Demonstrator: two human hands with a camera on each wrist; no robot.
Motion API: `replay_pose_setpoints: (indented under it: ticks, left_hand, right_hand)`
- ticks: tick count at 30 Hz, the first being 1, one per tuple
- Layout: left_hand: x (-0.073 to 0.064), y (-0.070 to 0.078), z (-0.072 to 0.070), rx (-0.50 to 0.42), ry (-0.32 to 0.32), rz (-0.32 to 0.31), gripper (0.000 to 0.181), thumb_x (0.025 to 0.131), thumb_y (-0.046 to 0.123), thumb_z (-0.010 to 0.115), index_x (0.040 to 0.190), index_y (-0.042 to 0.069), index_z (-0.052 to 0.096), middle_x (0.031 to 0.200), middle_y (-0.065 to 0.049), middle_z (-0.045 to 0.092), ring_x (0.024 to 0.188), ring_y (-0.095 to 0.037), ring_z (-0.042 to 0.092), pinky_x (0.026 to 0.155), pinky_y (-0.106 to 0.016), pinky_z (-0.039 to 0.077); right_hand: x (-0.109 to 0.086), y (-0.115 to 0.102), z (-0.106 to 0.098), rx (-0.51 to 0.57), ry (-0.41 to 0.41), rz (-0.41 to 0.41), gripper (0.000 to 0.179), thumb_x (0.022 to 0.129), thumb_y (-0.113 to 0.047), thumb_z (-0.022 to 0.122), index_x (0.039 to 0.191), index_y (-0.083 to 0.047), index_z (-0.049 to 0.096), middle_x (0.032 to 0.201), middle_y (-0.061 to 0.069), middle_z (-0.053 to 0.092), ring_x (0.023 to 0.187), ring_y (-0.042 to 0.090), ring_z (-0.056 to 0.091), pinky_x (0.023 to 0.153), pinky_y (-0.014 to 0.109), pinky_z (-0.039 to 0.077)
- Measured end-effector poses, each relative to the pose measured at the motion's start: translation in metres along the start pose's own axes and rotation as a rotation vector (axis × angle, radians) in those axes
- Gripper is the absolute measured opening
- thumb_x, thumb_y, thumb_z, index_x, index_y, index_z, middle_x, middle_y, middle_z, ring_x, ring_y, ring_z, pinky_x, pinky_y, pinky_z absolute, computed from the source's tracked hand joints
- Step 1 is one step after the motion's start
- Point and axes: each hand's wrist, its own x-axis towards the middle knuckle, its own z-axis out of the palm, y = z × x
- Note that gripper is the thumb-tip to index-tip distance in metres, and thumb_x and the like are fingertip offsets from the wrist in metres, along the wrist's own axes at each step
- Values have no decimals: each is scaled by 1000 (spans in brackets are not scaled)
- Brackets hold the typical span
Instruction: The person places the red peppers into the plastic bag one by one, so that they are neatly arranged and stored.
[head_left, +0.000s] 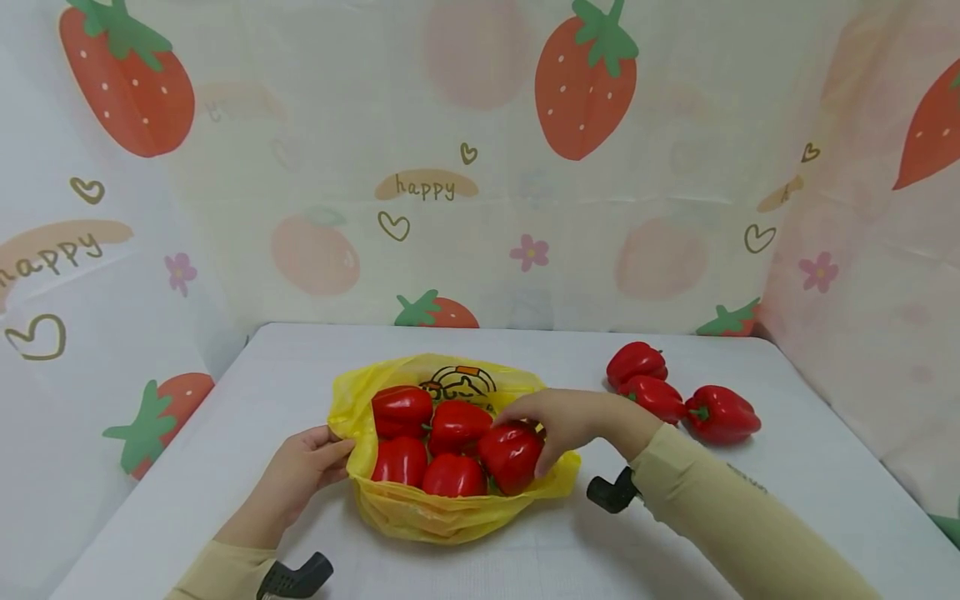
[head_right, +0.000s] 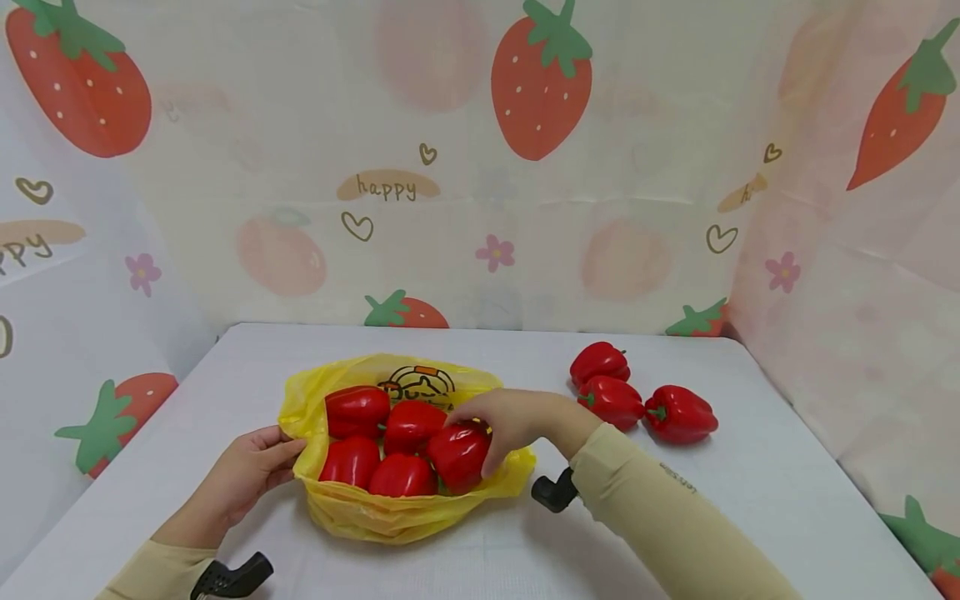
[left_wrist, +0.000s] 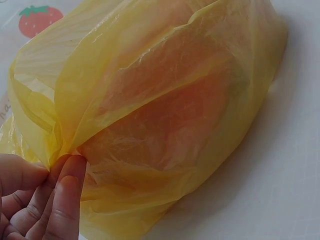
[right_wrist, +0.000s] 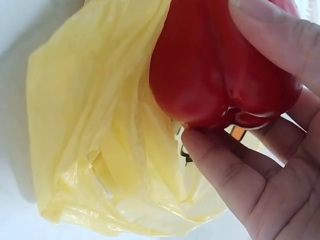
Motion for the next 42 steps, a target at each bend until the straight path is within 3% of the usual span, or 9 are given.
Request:
replay_pose_setpoints:
  ticks: [11,17,29,42]
  left_hand:
    - [2,-2,1,-13,2,0,46,89,30,59,124,1,53,114,-11,61,88,-17,63,78,-29,53]
    - [2,-3,0,-1,10,-14,46,89,30,59,124,1,53,112,-10,62,86,-17,62,78,-28,53]
    - [2,-4,-3,-20,-2,-1,47,89,30,59,124,0,52,108,-8,63,86,-16,62,77,-27,53]
    - [0,-3,-4,-23,-7,-3,51,87,34,61,124,0,52,107,-8,64,85,-16,62,77,-27,53]
  right_hand:
    - [20,1,-6,26,-135,42,60,68,-10,79,117,-35,55,112,-11,53,104,13,51,76,24,51]
    - [28,3,-7,33,-148,76,57,71,-8,77,118,-33,55,113,-11,52,106,13,51,79,24,51]
    - [34,-3,-9,18,-218,49,56,74,-3,72,120,-30,56,120,-11,50,108,12,51,83,23,49]
    - [32,11,-8,62,-134,55,46,76,-5,72,115,-26,60,108,-10,58,102,13,55,85,26,49]
